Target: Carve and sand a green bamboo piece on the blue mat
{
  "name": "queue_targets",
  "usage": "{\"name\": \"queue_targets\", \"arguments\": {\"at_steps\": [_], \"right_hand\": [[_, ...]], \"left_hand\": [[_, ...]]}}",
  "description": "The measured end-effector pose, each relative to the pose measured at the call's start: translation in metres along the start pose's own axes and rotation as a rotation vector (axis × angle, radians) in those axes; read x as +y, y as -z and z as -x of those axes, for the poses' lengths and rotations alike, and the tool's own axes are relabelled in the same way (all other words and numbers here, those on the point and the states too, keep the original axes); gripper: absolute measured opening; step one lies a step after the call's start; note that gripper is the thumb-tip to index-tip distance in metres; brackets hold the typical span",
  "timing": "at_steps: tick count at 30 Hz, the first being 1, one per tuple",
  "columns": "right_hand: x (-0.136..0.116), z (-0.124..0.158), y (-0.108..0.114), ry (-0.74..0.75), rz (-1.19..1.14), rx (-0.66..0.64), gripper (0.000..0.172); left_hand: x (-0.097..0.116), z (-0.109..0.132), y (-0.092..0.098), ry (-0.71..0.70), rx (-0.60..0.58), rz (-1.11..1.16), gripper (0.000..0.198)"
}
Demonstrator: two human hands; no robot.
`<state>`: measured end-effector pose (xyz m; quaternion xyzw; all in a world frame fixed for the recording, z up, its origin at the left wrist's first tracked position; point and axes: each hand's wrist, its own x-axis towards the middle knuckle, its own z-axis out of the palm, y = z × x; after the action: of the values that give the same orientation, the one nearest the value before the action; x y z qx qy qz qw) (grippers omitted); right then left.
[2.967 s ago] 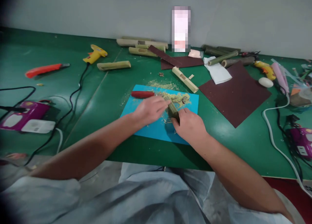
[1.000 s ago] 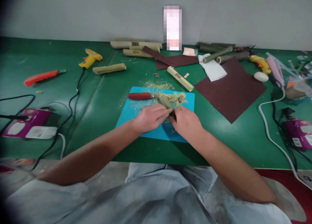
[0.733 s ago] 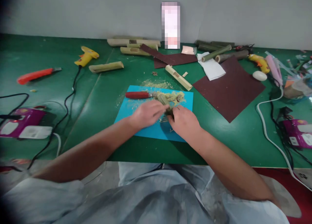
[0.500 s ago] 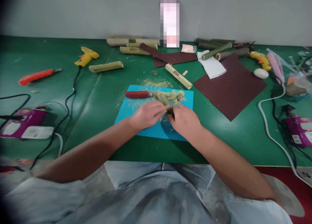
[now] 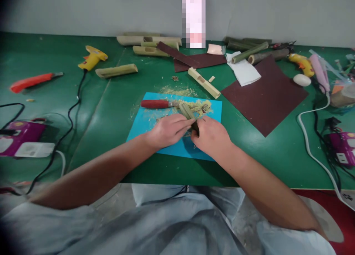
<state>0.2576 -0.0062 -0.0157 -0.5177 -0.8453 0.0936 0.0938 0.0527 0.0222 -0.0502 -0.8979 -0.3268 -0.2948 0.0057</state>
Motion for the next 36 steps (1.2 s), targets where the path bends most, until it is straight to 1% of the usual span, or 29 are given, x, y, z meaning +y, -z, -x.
{"name": "queue_targets", "arguments": {"at_steps": [3,4,7,11,12,15,17,19,21,24,27,29,33,36], "right_hand": [[0.000,-0.001,0.001,-0.010,0.005,-0.014,0.014],[0.000,-0.001,0.002,-0.011,0.004,-0.018,0.014],[0.000,-0.001,0.002,-0.002,-0.003,-0.025,0.014],[0.000,-0.002,0.002,-0.013,-0.003,-0.010,0.014],[0.000,-0.002,0.002,-0.015,-0.004,-0.010,0.014],[0.001,-0.002,0.001,-0.015,-0.013,-0.020,0.015],[0.001,-0.002,0.002,-0.020,-0.017,-0.017,0.015],[0.001,-0.002,0.002,-0.025,-0.015,-0.009,0.015],[0.001,-0.001,0.002,-0.027,-0.007,0.001,0.016],[0.000,0.000,0.001,-0.023,-0.009,0.008,0.015],[0.001,0.001,0.002,-0.031,-0.015,0.012,0.015],[0.000,0.002,0.003,-0.043,-0.010,0.007,0.016],[-0.003,0.003,0.006,-0.065,-0.017,-0.020,0.017],[-0.005,0.004,0.007,-0.064,-0.017,-0.032,0.017]], "left_hand": [[0.003,-0.001,0.001,0.035,0.056,-0.040,0.030],[0.003,-0.001,0.002,0.044,0.055,-0.049,0.030],[0.002,-0.001,0.003,0.029,-0.002,-0.026,0.030],[0.001,-0.002,0.003,0.071,0.035,-0.059,0.031],[0.003,-0.002,0.003,0.070,0.021,-0.068,0.031],[0.007,-0.003,0.002,0.012,-0.069,-0.030,0.031],[0.004,-0.004,0.003,0.030,-0.047,-0.009,0.030],[-0.001,-0.004,0.005,0.092,0.004,-0.013,0.031],[-0.002,-0.003,0.006,0.126,0.010,-0.011,0.032],[0.009,0.001,0.006,0.093,-0.030,0.024,0.032],[0.016,0.002,0.005,0.084,-0.021,0.058,0.029],[0.012,0.000,0.006,0.118,0.000,0.074,0.028],[-0.003,-0.001,0.010,0.222,0.042,0.130,0.025],[-0.005,0.000,0.012,0.268,0.046,0.168,0.024]]}}
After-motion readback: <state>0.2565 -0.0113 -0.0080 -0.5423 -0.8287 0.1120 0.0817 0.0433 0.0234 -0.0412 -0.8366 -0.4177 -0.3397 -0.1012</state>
